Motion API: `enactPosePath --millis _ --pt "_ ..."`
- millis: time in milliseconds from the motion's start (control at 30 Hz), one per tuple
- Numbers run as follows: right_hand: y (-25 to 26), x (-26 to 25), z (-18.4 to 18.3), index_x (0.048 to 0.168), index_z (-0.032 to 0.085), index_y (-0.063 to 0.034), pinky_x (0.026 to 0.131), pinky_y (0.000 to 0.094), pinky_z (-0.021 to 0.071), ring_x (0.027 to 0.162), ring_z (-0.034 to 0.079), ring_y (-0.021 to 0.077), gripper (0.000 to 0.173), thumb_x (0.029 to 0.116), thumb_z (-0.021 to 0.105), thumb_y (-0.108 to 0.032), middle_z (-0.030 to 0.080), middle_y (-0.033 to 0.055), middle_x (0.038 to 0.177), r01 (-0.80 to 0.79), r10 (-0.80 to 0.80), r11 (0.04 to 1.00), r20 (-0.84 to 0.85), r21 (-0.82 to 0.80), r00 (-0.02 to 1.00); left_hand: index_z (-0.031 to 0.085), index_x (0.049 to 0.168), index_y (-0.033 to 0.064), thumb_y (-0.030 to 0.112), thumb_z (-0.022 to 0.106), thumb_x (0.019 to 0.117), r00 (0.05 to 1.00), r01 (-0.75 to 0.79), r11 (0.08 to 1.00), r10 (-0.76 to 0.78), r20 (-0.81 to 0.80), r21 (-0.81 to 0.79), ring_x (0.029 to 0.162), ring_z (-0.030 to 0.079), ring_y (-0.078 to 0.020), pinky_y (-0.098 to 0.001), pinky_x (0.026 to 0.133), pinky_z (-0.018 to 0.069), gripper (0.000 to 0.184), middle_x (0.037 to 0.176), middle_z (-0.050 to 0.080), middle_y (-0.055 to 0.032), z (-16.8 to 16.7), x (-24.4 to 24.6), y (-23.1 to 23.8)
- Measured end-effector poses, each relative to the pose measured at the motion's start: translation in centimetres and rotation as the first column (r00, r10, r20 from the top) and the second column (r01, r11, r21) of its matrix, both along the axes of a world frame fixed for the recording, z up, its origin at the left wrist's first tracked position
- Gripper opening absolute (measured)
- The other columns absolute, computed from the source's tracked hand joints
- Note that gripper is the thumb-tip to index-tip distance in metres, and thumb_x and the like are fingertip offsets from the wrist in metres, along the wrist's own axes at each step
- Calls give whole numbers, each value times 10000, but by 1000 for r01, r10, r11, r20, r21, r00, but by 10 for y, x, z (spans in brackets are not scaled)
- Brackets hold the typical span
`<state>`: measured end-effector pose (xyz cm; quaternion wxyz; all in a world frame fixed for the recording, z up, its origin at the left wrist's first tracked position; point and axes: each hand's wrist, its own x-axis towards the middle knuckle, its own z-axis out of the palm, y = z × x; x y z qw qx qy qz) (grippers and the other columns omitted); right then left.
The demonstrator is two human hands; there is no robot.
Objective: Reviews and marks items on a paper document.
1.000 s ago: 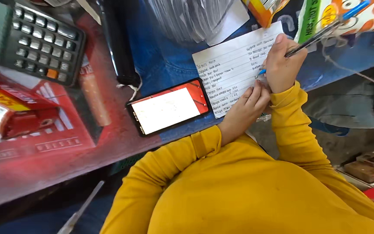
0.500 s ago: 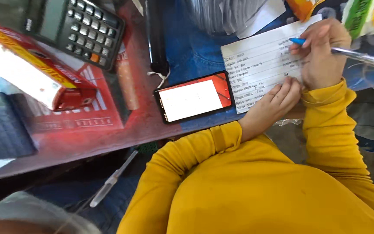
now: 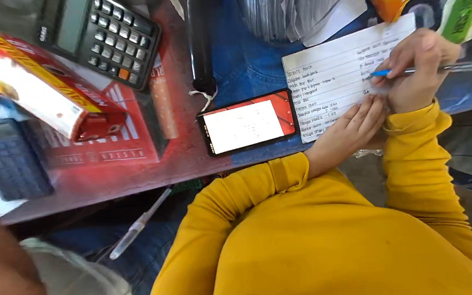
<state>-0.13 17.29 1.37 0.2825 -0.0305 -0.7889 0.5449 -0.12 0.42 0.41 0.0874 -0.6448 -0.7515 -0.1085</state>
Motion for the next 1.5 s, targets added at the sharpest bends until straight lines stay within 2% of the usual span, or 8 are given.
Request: enactPosePath --millis 100,200,300,667,900,1133,1367,1500 --pt "-16 -4 12 648 492 -253 430 149 473 446 534 -45 517 1090 241 -154 557 -182 554 169 -151 979 147 -118 978 495 1442 -50 -92 464 974 1000 -12 1000 13 -16 18 1389 509 -310 -346 1126 387 471 1496 519 -204 -2 0 -1" --pt "-19 -5 18 664 464 -256 426 153 417 414 458 -61 439 1073 368 -128 477 -191 501 303 -274 948 238 -95 932 497 1437 -63 -94 470 969 999 -20 998 18 36 59 1394 503 -322 -345 1137 372 471 1493 520 -216 -4 2 -2" --pt "-19 -5 14 638 436 -228 421 166 396 404 427 -54 431 1057 451 -131 430 -169 488 402 -394 915 223 6 892 498 1429 -81 -96 470 967 997 -31 996 24 74 85 1388 512 -339 -355 1130 384 463 1492 517 -233 -5 4 -2" --pt "-19 -6 8 615 418 -214 428 152 392 423 441 -68 440 1031 477 -84 424 -164 495 378 -392 918 136 115 910 527 1399 -75 -101 467 971 999 -50 990 51 0 129 1353 545 -326 -337 1122 391 433 1452 554 -228 -11 4 -2" --pt "-18 -5 9 615 404 -226 417 143 357 414 415 -74 439 1027 462 -84 415 -166 491 362 -372 928 183 87 910 525 1399 -79 -97 471 972 998 -44 989 38 43 138 1352 545 -338 -346 1116 402 430 1456 546 -238 -12 4 -1" --pt "-18 -5 11 620 408 -222 420 148 370 414 420 -67 439 1038 443 -90 413 -161 493 394 -404 915 197 86 894 502 1417 -86 -113 476 958 998 -10 997 6 57 80 1374 523 -346 -364 1126 393 461 1480 521 -244 -7 2 -3" --pt "-14 -5 9 605 400 -209 436 148 355 433 410 -79 430 1011 466 -82 391 -164 505 341 -373 921 173 186 912 505 1421 -74 -99 474 966 998 -39 994 33 57 101 1373 528 -323 -343 1126 387 457 1479 529 -229 -8 4 -3" --pt "-16 -6 12 618 415 -220 408 143 364 413 427 -69 438 1031 449 -79 424 -162 494 397 -409 913 184 98 894 513 1415 -69 -107 479 960 998 -39 994 34 51 101 1364 535 -324 -336 1126 386 458 1472 533 -231 -8 3 -3"
